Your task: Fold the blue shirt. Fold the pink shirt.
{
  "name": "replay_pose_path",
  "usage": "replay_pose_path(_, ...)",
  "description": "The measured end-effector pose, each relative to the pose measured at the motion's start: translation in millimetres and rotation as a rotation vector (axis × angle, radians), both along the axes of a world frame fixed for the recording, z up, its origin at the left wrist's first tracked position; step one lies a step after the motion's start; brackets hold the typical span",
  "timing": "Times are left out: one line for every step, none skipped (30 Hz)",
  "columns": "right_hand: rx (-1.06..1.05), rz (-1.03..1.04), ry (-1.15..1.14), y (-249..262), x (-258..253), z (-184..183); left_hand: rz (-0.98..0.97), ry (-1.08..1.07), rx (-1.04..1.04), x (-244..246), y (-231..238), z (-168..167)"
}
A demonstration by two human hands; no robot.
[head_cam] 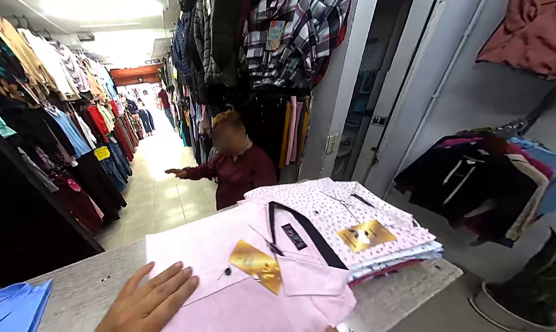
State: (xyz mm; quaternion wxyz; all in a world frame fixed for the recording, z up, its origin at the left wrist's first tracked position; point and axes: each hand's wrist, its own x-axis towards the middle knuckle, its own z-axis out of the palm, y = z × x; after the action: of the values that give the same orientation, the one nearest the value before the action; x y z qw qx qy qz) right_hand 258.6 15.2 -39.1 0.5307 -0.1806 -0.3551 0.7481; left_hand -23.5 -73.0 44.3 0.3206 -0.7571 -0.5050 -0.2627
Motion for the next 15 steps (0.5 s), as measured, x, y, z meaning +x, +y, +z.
replay_pose_path(-0.074,-0.054,-0.012,-6.0,-1.6,4.5,0.014,-0.027,-0.026,-9.1,-17.3,-9.9)
replay_pose_path(-0.098,-0.074,-0.034,-10.6,-4.2,6.2,0.038,-0.057,-0.045,-15.6,-33.5,-20.8)
replay_pose_path(-0.077,-0.075,-0.081,-14.2,-7.8,5.6,0.075,-0.070,-0.059,-20.2,-48.5,-32.1)
replay_pose_path(-0.021,-0.068,-0.167,-16.4,-12.6,3.1,0.125,-0.067,-0.073,-23.4,-62.6,-43.2)
replay_pose_path(0.057,-0.065,-0.293,-18.2,-17.6,-1.3,0.177,-0.066,-0.085,-25.4,-76.1,-53.7)
replay_pose_path(0.149,-0.069,-0.450,-20.3,-22.1,-7.4,0.233,-0.068,-0.106,-26.5,-89.7,-63.0)
replay_pose_path(0.256,-0.070,-0.619,-21.3,-25.8,-12.1,0.286,-0.086,-0.138,-27.1,-102.6,-71.2)
replay_pose_path(0.349,-0.058,-0.764,-20.6,-28.8,-11.5,0.332,-0.131,-0.184,-26.4,-113.5,-77.4)
replay_pose_path(0.407,-0.049,-0.862,-18.7,-32.1,-10.6,0.355,-0.205,-0.252,-24.9,-122.8,-81.2)
replay_pose_path(0.442,-0.037,-0.909,-16.4,-34.8,-11.9,0.364,-0.304,-0.329,-23.9,-130.7,-83.2)
replay_pose_path(0.471,-0.022,-0.916,-13.9,-36.6,-15.1,0.384,-0.385,-0.386,-24.3,-137.2,-84.5)
replay_pose_path(0.503,-0.006,-0.900,-11.1,-38.0,-19.3,0.411,-0.453,-0.422,-25.0,-142.6,-84.8)
replay_pose_path(0.531,-0.002,-0.883,-9.4,-39.3,-23.5,0.440,-0.515,-0.441,-24.7,-147.5,-83.9)
replay_pose_path(0.552,-0.019,-0.879,-8.9,-40.8,-27.1,0.465,-0.556,-0.443,-24.0,-151.5,-82.6)
replay_pose_path(0.558,-0.042,-0.894,-9.4,-42.1,-28.8,0.475,-0.567,-0.433,-23.8,-154.9,-82.3)
